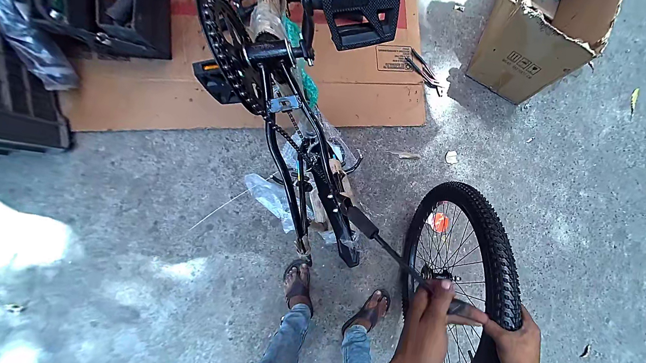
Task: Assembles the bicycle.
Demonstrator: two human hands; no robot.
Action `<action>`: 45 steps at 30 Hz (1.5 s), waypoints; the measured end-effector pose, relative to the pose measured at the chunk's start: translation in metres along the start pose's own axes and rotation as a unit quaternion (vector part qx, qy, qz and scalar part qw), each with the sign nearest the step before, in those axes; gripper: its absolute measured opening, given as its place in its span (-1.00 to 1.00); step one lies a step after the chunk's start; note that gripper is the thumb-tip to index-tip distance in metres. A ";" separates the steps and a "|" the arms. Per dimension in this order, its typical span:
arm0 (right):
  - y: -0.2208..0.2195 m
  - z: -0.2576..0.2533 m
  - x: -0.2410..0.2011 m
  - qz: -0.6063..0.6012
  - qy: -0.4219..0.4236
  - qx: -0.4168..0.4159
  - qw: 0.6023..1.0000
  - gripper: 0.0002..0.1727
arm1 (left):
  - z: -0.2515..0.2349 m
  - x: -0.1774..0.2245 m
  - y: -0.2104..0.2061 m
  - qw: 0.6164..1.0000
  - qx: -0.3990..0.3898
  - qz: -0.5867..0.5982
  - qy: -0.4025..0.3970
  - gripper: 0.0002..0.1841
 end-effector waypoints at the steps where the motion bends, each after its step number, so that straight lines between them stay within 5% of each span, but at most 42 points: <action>1: -0.001 0.000 -0.001 0.000 0.001 0.003 1.000 -0.34 | -0.005 0.037 -0.020 0.997 -0.052 -0.018 -0.053 -0.39; 3: -0.007 0.008 0.000 0.007 -0.007 0.003 1.000 -0.35 | -0.013 0.087 -0.049 0.988 -0.131 -0.058 -0.049 -0.15; 5: -0.014 0.011 -0.006 0.010 0.001 -0.004 1.000 -0.31 | -0.018 0.079 -0.048 0.967 -0.159 -0.194 -0.050 -0.22; 7: -0.021 0.016 -0.013 0.013 0.003 -0.009 1.000 -0.27 | -0.010 0.032 -0.004 0.905 -0.154 -0.395 0.016 -0.46; 10: -0.029 0.016 -0.022 0.038 -0.007 -0.008 0.999 -0.28 | -0.001 -0.015 0.096 0.845 -0.086 -0.513 0.123 -0.54; 13: -0.026 0.020 -0.015 0.041 -0.008 -0.014 0.999 -0.27 | -0.022 0.001 0.184 0.891 0.100 -0.437 0.074 -0.54; 16: -0.017 0.022 -0.006 0.031 -0.001 -0.009 0.999 -0.25 | -0.078 0.038 0.229 0.935 0.231 -0.269 -0.004 -0.36; 24: -0.021 0.035 -0.010 0.046 0.006 0.012 0.999 -0.22 | -0.207 0.111 0.280 0.893 0.365 -0.244 -0.101 0.10; 26: -0.025 0.038 -0.014 0.054 0.014 0.010 0.998 -0.21 | -0.230 0.126 0.280 0.897 0.334 -0.237 -0.166 -0.01; 28: -0.026 0.040 -0.015 0.054 0.020 0.013 0.998 -0.21 | -0.244 0.135 0.276 0.897 0.322 -0.240 -0.184 -0.33; 31: -0.026 0.048 -0.009 0.058 0.020 0.008 0.998 -0.22 | -0.233 0.136 0.277 0.871 0.341 -0.304 -0.180 -0.68; 36: -0.026 0.048 -0.006 0.039 0.017 0.002 0.999 -0.22 | -0.196 0.092 0.272 0.886 0.301 -0.282 -0.212 -0.79; 45: -0.028 0.028 -0.011 0.044 0.025 -0.037 0.998 -0.15 | -0.091 -0.026 0.270 0.914 0.271 -0.258 -0.157 -0.56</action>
Point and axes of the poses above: each hand's wrist, its own z-axis away from the middle knuckle, its own y-axis out of the back of the hand, x = y × z, the point moved 7 cm from there along -z, towards the middle knuckle
